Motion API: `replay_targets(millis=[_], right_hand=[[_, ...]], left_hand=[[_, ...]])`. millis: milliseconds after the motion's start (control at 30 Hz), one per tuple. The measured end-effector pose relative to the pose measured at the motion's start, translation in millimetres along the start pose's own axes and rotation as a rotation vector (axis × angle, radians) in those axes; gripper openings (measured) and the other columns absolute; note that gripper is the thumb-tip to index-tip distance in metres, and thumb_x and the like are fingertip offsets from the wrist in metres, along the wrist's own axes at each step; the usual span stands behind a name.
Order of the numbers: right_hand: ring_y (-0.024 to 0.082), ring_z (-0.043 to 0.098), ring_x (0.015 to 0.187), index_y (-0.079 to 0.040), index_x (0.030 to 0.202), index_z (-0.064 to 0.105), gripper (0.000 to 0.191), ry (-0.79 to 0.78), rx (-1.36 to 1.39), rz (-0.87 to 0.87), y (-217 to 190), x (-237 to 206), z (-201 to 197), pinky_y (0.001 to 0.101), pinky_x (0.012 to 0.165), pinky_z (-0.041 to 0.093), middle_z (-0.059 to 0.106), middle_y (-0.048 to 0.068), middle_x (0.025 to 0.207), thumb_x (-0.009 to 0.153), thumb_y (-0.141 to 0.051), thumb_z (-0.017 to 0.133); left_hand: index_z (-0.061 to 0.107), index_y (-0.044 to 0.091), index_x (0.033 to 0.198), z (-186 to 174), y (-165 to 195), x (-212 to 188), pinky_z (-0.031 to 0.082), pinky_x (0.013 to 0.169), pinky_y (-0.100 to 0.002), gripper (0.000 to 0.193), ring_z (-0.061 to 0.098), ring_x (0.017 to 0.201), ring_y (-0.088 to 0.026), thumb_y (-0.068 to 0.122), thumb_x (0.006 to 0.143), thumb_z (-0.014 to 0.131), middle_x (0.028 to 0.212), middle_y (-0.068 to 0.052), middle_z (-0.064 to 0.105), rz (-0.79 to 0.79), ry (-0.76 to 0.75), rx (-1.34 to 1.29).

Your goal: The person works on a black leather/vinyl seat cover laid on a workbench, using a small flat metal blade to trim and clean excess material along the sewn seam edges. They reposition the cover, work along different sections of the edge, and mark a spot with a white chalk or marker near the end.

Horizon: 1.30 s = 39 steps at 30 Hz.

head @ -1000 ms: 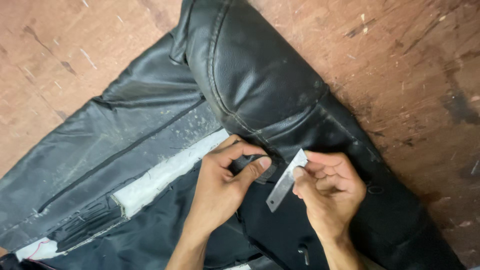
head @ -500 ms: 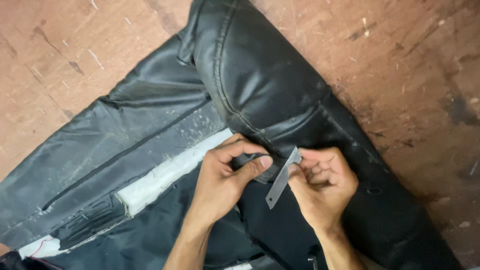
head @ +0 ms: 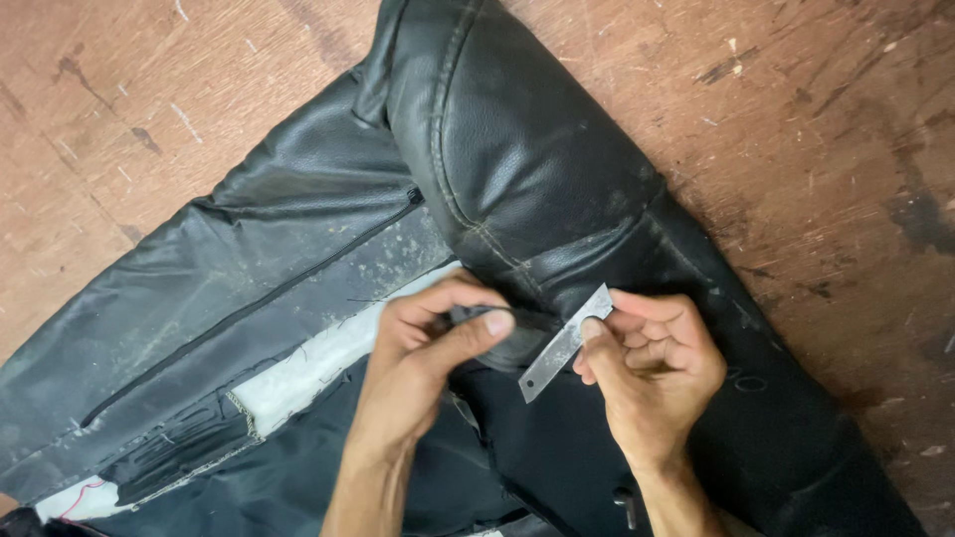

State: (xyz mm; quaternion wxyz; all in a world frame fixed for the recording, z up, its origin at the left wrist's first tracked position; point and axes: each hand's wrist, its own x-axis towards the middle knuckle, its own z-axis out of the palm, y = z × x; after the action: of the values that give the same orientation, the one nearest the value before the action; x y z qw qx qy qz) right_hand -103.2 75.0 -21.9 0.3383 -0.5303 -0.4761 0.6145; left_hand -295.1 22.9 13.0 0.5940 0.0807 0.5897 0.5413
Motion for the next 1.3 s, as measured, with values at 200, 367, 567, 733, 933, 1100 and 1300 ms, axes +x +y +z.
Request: replay_targets(millis=[200,367,567,733,933,1100,1300], right_hand=[[0.009,0.062,0.065,0.006,0.114,0.061,0.028,-0.021,0.260,0.031,0,3,-11,0.0199,0.057,0.049,0.069,0.013,0.088,0.089,0.015,0.067],[0.009,0.060,0.062,0.005,0.115,0.060,0.030,-0.005,0.437,0.137,-35,-11,-23,0.0195,0.051,0.046,0.070,0.016,0.090,0.087,0.013,0.066],[0.010,0.062,0.072,0.006,0.118,0.060,0.030,-0.041,0.374,-0.034,-11,2,-3,0.0219,0.065,0.050,0.068,0.014,0.091,0.089,0.014,0.067],[0.008,0.064,0.068,0.005,0.115,0.058,0.030,-0.029,0.186,-0.038,10,0,-1,0.0193,0.063,0.051,0.070,0.012,0.088,0.087,0.014,0.066],[0.008,0.068,0.070,0.004,0.114,0.058,0.032,-0.043,-0.007,-0.073,2,2,2,0.0174,0.063,0.053,0.070,0.009,0.084,0.086,0.013,0.069],[0.007,0.068,0.066,0.004,0.111,0.061,0.033,-0.022,-0.118,-0.094,0,2,9,0.0175,0.061,0.055,0.071,0.008,0.080,0.082,0.012,0.074],[0.006,0.069,0.068,0.004,0.111,0.061,0.032,-0.059,-0.139,-0.115,-1,4,13,0.0172,0.058,0.056,0.072,0.008,0.082,0.083,0.010,0.075]], left_hand=[[0.075,-0.002,0.095,7,9,-2,0.047,0.075,-0.022,0.009,0.061,0.083,-0.007,0.004,0.089,0.077,0.089,-0.001,0.068,0.022,0.018,0.234],[0.076,0.000,0.096,24,25,-10,0.050,0.067,-0.023,0.011,0.065,0.080,-0.008,0.005,0.085,0.077,0.088,-0.003,0.069,0.149,0.041,0.537],[0.073,0.000,0.095,31,34,-14,0.051,0.069,-0.029,0.016,0.065,0.078,-0.019,0.000,0.080,0.077,0.088,-0.010,0.066,0.238,0.071,0.659],[0.064,0.004,0.116,29,32,-9,0.056,0.080,-0.033,0.028,0.070,0.092,-0.027,-0.002,0.089,0.065,0.107,-0.012,0.066,0.419,-0.035,0.793],[0.066,0.004,0.120,28,38,-2,0.054,0.080,-0.043,0.034,0.069,0.097,-0.038,-0.002,0.087,0.067,0.113,-0.017,0.059,0.361,-0.210,0.907],[0.068,0.002,0.116,32,43,2,0.052,0.079,-0.047,0.025,0.067,0.094,-0.040,0.007,0.092,0.071,0.111,-0.019,0.059,0.385,-0.204,1.093],[0.066,-0.005,0.116,33,50,-1,0.052,0.085,-0.044,0.038,0.060,0.107,-0.037,-0.006,0.078,0.062,0.105,-0.021,0.054,0.462,-0.271,1.325]])
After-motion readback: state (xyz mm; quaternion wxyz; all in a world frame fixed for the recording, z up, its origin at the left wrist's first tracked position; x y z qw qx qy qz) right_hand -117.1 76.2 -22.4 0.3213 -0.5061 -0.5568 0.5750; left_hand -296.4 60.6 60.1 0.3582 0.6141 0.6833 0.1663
